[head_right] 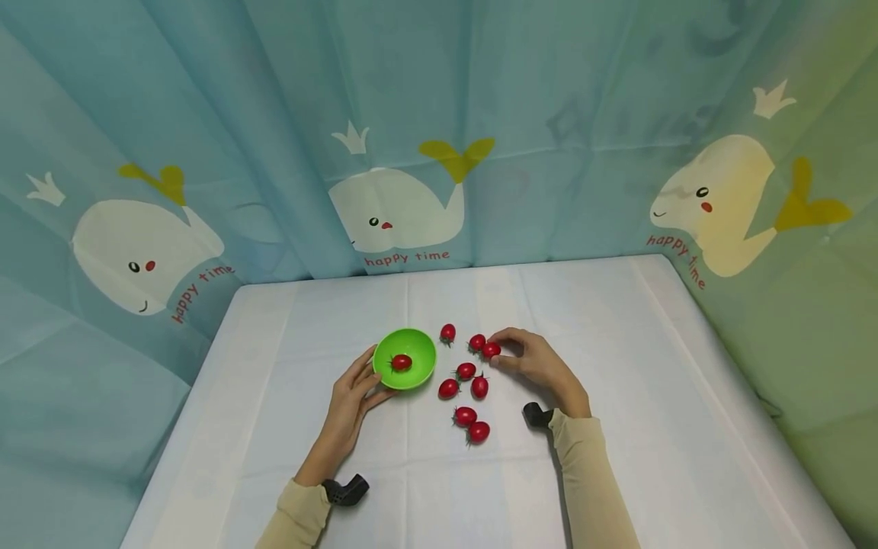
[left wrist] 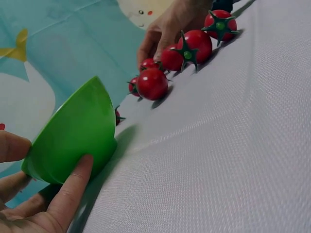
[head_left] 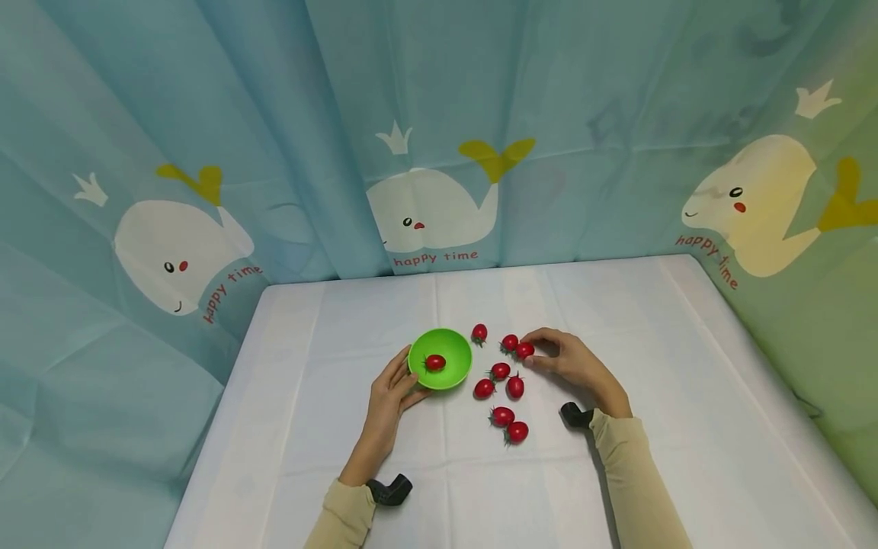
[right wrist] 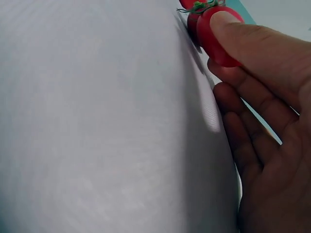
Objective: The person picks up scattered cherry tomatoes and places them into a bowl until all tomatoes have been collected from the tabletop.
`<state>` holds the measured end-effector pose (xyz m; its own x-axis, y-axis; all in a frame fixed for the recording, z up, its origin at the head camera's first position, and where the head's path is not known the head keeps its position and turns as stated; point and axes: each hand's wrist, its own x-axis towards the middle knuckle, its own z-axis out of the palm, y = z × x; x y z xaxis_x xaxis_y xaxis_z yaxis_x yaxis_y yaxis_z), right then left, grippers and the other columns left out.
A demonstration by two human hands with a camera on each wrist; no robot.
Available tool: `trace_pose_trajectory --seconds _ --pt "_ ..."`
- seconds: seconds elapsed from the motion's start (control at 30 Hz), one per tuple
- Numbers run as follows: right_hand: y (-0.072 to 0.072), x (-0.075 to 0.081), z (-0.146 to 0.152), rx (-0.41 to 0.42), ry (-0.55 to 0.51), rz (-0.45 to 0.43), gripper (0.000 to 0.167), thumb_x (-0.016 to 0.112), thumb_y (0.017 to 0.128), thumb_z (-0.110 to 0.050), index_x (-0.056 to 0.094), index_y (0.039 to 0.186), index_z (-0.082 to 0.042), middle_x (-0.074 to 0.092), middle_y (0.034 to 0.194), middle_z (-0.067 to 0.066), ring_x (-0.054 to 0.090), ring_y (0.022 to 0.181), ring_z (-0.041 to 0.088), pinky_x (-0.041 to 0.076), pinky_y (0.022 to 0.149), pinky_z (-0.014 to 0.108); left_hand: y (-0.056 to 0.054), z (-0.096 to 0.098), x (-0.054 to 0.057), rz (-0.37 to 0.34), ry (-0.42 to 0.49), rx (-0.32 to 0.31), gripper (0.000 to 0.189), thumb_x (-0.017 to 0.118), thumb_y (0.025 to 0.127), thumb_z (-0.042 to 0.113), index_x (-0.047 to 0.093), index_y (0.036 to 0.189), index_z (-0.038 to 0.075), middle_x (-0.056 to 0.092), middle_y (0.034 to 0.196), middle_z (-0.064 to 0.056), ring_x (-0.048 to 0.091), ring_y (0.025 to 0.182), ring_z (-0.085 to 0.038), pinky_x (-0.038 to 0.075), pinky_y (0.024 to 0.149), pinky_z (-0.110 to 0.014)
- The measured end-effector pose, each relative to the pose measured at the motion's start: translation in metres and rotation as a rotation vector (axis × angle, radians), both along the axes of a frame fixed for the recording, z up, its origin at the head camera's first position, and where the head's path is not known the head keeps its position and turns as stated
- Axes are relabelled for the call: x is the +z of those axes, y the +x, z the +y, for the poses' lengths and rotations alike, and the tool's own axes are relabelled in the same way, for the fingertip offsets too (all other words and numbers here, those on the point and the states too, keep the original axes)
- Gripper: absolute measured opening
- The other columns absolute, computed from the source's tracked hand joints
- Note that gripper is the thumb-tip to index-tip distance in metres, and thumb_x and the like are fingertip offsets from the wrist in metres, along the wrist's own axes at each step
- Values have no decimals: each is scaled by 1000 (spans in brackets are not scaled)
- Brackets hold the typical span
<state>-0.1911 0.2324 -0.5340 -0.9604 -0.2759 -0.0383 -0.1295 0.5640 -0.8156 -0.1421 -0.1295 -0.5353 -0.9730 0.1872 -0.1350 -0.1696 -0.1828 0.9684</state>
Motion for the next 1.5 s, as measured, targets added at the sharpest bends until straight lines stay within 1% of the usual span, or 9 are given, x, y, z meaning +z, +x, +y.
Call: trace_pose_trajectory --seconds 0.2,0.43,0.57,0.73,0.97,1.2,1.3,1.4,1.5 --pt "3 6 -1 -15 -12 4 30 78 95 -23 72 124 -17 71 128 8 60 131 35 45 118 62 0 0 -1 -16 -2 -1 58 53 109 13 34 164 17 36 168 -15 47 148 -37 61 101 -33" --pt "5 26 -4 -16 -105 36 28 79 95 -28 72 122 -23 72 126 2 58 135 36 41 120 64 0 1 1 -14 6 5 59 54 108 12 34 164 17 37 167 -15 48 147 -37 61 101 -34" --pt "7 35 -6 -16 -107 41 30 79 95 -31 72 123 -24 71 128 1 57 136 36 40 120 66 0 1 2 -10 8 5 59 53 108 11 34 164 16 37 167 -16 48 147 -37 61 101 -36" --pt "9 43 -14 -8 -124 62 31 79 94 -27 71 124 -23 71 128 2 57 135 36 41 120 65 0 0 1 -14 7 5 59 53 108 12 34 164 17 37 167 -15 48 147 -37 61 101 -36" --pt "7 45 -33 46 -146 81 28 79 95 -22 73 123 -22 73 124 2 60 131 34 43 118 65 0 1 2 -13 19 12 60 54 108 13 33 164 16 36 167 -16 48 147 -37 62 100 -33" --pt "2 46 -58 102 -144 87 27 79 94 -24 74 121 -24 73 121 -1 63 113 29 51 108 59 2 2 2 -18 11 21 60 53 108 12 32 165 16 35 168 -16 48 147 -37 62 99 -33" --pt "0 47 -68 113 -139 75 27 78 95 -25 74 122 -25 73 123 -1 64 117 30 53 107 57 1 2 2 -15 1 28 60 54 108 12 34 164 17 37 167 -15 49 146 -37 62 99 -33" --pt "-1 46 -75 121 -142 71 27 78 96 -22 73 122 -24 73 124 -1 63 125 31 52 111 57 1 1 2 -13 -4 20 59 54 108 13 34 164 18 37 167 -15 49 146 -36 62 100 -34" --pt "-1 46 -80 136 -150 73 26 77 95 -19 74 121 -23 74 123 -1 64 126 30 51 112 58 1 1 1 -13 -4 13 59 54 108 13 34 164 18 37 167 -15 48 147 -36 62 100 -33"
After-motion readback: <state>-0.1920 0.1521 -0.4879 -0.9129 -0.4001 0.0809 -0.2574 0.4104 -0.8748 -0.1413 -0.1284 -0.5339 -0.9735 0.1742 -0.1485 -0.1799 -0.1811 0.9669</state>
